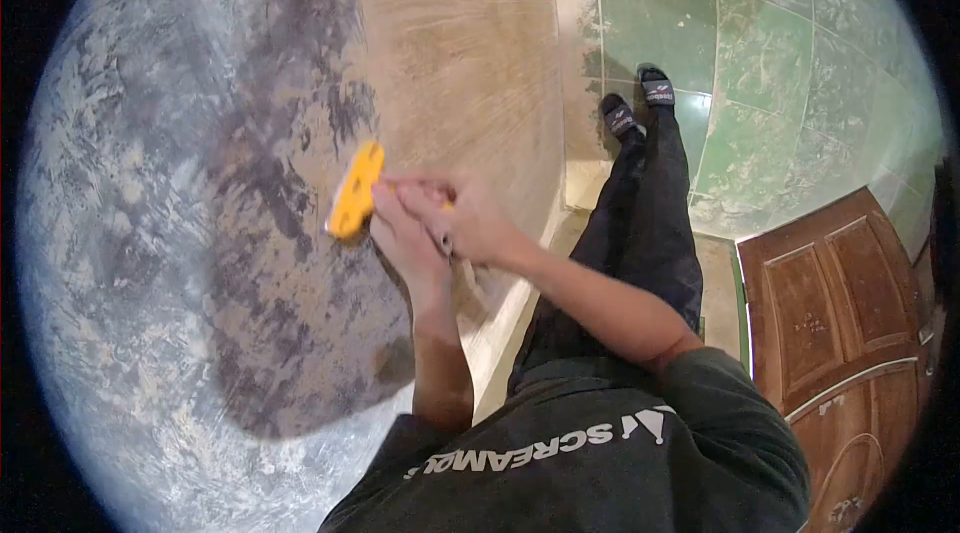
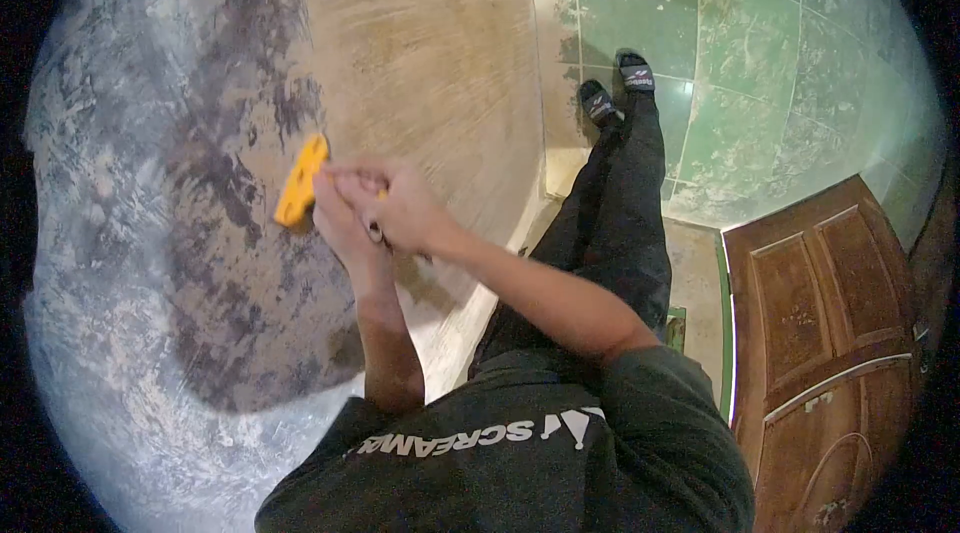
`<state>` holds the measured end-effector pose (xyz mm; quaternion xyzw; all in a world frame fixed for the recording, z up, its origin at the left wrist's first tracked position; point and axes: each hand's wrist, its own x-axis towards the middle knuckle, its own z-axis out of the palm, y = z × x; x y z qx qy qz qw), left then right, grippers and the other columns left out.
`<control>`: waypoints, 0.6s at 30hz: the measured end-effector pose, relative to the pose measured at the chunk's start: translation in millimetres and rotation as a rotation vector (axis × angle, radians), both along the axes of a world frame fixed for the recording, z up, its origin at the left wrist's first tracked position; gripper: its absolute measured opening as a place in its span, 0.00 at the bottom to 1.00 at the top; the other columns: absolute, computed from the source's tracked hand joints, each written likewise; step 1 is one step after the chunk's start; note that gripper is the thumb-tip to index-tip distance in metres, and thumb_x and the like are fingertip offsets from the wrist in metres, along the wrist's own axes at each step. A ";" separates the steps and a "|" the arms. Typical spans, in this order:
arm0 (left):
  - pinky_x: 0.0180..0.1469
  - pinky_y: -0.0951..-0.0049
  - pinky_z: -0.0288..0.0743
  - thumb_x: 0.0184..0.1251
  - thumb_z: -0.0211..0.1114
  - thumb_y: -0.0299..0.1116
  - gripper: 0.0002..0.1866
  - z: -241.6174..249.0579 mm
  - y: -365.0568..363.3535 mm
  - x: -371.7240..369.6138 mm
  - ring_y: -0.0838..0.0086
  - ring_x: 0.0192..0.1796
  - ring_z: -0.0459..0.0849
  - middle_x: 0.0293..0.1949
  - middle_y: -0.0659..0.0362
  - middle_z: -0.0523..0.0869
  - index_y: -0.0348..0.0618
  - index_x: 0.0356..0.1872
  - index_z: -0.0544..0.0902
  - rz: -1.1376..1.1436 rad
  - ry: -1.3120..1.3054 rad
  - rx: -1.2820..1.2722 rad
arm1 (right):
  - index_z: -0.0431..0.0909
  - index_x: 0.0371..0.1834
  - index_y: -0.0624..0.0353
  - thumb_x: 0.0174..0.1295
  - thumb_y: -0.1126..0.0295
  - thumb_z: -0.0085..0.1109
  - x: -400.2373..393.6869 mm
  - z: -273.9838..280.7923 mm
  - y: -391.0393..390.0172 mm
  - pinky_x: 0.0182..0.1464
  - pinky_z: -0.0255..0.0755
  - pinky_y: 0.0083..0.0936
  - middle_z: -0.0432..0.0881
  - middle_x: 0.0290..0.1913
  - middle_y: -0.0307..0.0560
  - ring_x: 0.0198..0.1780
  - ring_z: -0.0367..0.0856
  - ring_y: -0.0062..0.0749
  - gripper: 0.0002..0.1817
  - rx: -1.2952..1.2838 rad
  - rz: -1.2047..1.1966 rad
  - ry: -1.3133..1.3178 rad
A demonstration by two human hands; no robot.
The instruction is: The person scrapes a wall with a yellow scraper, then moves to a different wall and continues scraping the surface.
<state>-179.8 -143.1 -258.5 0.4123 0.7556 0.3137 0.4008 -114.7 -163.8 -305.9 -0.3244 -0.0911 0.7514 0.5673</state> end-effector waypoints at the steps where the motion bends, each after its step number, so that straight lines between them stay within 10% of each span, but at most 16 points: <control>1: 0.30 0.74 0.72 0.80 0.44 0.51 0.26 3.0 5.1 8.5 0.76 0.28 0.78 0.26 0.60 0.79 0.38 0.32 0.76 -0.018 0.013 -0.001 | 0.82 0.57 0.59 0.70 0.65 0.58 11.6 2.5 7.6 0.31 0.63 0.13 0.73 0.25 0.27 0.26 0.66 0.09 0.16 -0.020 0.026 0.082; 8: 0.33 0.74 0.73 0.78 0.45 0.49 0.24 -2.3 -5.8 5.9 0.76 0.27 0.78 0.25 0.61 0.79 0.41 0.28 0.77 0.056 0.005 -0.019 | 0.82 0.57 0.60 0.71 0.66 0.58 18.6 0.1 0.8 0.50 0.74 0.18 0.86 0.47 0.42 0.45 0.81 0.21 0.16 -0.027 0.082 0.133; 18: 0.32 0.75 0.72 0.78 0.47 0.52 0.25 -0.9 19.9 17.4 0.77 0.28 0.78 0.26 0.61 0.79 0.39 0.30 0.76 -0.027 0.103 0.058 | 0.82 0.57 0.59 0.70 0.67 0.58 10.7 -5.3 23.1 0.55 0.76 0.24 0.87 0.48 0.47 0.48 0.83 0.24 0.16 0.017 -0.048 0.237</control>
